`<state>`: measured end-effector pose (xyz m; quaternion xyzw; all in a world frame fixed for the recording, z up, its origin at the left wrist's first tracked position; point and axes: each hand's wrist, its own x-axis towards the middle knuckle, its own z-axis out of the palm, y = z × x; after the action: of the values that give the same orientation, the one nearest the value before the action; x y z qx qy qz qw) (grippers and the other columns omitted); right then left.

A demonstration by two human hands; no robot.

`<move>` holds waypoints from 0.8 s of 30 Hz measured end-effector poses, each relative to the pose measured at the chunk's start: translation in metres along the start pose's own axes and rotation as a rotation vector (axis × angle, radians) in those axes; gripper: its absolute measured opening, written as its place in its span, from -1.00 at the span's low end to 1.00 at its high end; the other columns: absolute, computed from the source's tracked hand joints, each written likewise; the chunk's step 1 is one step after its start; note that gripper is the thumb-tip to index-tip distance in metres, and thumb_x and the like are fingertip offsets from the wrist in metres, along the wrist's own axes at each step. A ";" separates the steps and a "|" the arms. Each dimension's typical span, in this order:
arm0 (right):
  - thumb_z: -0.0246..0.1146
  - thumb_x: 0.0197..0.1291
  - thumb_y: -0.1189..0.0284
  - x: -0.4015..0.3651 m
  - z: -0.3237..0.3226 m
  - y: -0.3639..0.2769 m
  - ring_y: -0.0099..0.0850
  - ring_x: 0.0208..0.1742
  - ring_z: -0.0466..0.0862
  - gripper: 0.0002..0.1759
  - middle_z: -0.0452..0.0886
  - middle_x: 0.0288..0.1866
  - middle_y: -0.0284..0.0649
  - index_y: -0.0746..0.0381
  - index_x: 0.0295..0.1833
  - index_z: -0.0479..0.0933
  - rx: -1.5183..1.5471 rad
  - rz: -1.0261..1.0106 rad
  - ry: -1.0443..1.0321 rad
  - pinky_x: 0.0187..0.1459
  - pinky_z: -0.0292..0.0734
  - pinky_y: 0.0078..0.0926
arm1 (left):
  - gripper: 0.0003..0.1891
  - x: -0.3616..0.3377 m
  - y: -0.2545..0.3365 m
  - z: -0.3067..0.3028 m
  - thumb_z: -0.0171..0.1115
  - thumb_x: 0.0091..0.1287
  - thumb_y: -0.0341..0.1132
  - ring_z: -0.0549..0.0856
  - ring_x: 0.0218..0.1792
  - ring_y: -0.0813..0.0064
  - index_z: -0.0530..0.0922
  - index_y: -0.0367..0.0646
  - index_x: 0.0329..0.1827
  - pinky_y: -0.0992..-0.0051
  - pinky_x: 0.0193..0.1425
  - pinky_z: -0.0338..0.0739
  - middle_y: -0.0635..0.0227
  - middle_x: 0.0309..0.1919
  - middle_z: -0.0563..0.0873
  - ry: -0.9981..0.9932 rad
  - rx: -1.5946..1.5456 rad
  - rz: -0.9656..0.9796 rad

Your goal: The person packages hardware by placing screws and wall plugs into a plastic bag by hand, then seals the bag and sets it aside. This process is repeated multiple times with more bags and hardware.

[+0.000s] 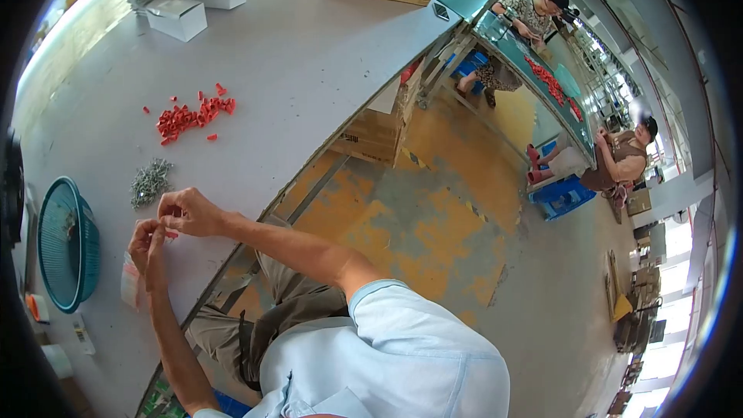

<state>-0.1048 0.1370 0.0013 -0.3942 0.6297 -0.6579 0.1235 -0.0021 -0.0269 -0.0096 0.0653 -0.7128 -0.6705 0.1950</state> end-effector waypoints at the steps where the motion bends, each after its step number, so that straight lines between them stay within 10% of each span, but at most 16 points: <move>1: 0.29 0.32 0.65 0.000 -0.001 0.000 -0.65 -0.33 0.59 -0.97 0.66 -0.38 -0.35 0.34 -0.16 0.61 -0.031 0.002 -0.025 -0.31 0.55 -0.57 | -0.98 0.000 0.000 0.001 0.31 0.46 -0.52 0.65 -0.27 0.71 0.63 -0.23 -0.15 0.62 -0.11 0.54 0.50 -0.28 0.65 -0.014 0.001 -0.003; 24: 0.33 0.31 0.65 -0.003 -0.003 0.004 -0.62 -0.26 0.65 -0.95 0.70 -0.33 -0.32 0.33 -0.15 0.61 0.143 0.044 -0.025 -0.23 0.60 -0.57 | -0.96 -0.003 -0.006 -0.006 0.37 0.45 -0.46 0.56 -0.29 0.75 0.67 -0.19 -0.18 0.68 -0.18 0.42 0.50 -0.31 0.72 0.089 -0.075 -0.043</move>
<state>-0.1062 0.1409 -0.0035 -0.3787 0.5881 -0.6933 0.1734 0.0019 -0.0321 -0.0161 0.1028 -0.6762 -0.6973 0.2142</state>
